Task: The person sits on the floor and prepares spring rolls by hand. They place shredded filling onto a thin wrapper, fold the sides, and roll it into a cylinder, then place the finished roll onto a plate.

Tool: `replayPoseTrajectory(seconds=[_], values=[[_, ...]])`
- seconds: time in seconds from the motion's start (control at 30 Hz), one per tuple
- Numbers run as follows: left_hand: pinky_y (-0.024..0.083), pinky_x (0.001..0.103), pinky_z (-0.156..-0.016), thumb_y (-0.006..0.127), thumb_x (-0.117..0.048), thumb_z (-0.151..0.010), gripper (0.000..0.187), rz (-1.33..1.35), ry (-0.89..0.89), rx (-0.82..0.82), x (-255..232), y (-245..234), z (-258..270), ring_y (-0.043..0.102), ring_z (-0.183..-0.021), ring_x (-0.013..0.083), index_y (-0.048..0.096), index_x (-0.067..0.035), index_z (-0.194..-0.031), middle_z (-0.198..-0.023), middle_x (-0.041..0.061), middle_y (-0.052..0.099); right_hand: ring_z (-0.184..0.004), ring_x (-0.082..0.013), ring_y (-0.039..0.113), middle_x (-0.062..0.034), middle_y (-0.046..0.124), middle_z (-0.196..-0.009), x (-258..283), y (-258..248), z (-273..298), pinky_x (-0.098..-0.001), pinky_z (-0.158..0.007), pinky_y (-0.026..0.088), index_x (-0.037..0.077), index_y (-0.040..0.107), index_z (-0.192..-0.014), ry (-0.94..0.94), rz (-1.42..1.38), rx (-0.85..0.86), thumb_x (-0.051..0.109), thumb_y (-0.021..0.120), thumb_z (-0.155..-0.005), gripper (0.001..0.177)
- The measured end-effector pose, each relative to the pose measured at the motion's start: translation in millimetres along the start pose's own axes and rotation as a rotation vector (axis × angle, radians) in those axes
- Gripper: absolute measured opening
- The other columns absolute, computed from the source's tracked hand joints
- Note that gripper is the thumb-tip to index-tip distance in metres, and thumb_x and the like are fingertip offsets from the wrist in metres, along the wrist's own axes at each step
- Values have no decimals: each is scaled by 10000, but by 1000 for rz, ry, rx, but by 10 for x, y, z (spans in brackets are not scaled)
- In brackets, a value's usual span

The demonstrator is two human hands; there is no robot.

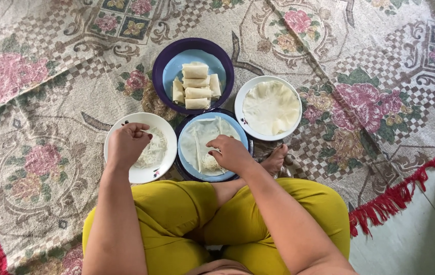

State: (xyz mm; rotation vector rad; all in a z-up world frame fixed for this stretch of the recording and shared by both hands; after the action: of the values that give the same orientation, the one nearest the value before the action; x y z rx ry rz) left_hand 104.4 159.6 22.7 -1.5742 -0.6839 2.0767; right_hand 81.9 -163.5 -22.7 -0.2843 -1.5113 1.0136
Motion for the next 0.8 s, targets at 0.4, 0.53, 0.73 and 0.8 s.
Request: replayPoseTrajectory(seconds=[0.4, 0.53, 0.73, 0.8], values=[[585, 332, -782, 750, -145, -858, 269, 78, 179, 25, -932, 170, 477, 775, -852, 165, 794, -159, -1123, -891, 47, 799, -900, -339, 736, -106, 730, -998, 57, -235, 29, -489, -781, 582, 193, 762, -1145, 0, -20, -127, 216, 704, -905, 248], [600, 342, -791, 728, -116, -882, 258, 180, 198, 112, -1068, 686, 594, 787, -850, 196, 802, -144, -1127, -904, 77, 807, -892, -322, 742, -100, 740, -1009, -129, -300, -5, -472, -775, 587, 201, 764, -1133, 1, -32, -175, 193, 721, -887, 250], [596, 393, -854, 726, -179, -846, 259, 31, 246, 250, -503, 1642, 429, 778, -912, 229, 792, -183, -1096, -888, 23, 809, -939, -350, 719, -105, 714, -1045, -271, -277, 32, -539, -907, 545, 163, 745, -1222, 112, -9, -44, 207, 643, -965, 280], [611, 432, -820, 744, -199, -851, 182, -217, 293, 218, -95, 1963, 232, 769, -859, 307, 816, -207, -1017, -838, 50, 800, -996, -387, 711, -119, 723, -1037, -350, -100, 11, -578, -918, 546, 174, 747, -1219, 186, 19, 119, 180, 620, -973, 276]])
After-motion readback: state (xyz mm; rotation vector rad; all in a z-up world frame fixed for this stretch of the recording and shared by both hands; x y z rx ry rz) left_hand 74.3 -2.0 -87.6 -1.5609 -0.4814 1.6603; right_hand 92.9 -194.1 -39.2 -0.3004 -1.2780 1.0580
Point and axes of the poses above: each hand's wrist, its own z-axis away from the middle knuckle, its own y-axis out of the palm, x = y × z, the point moved 3 cm from there along -z, towards the middle knuckle
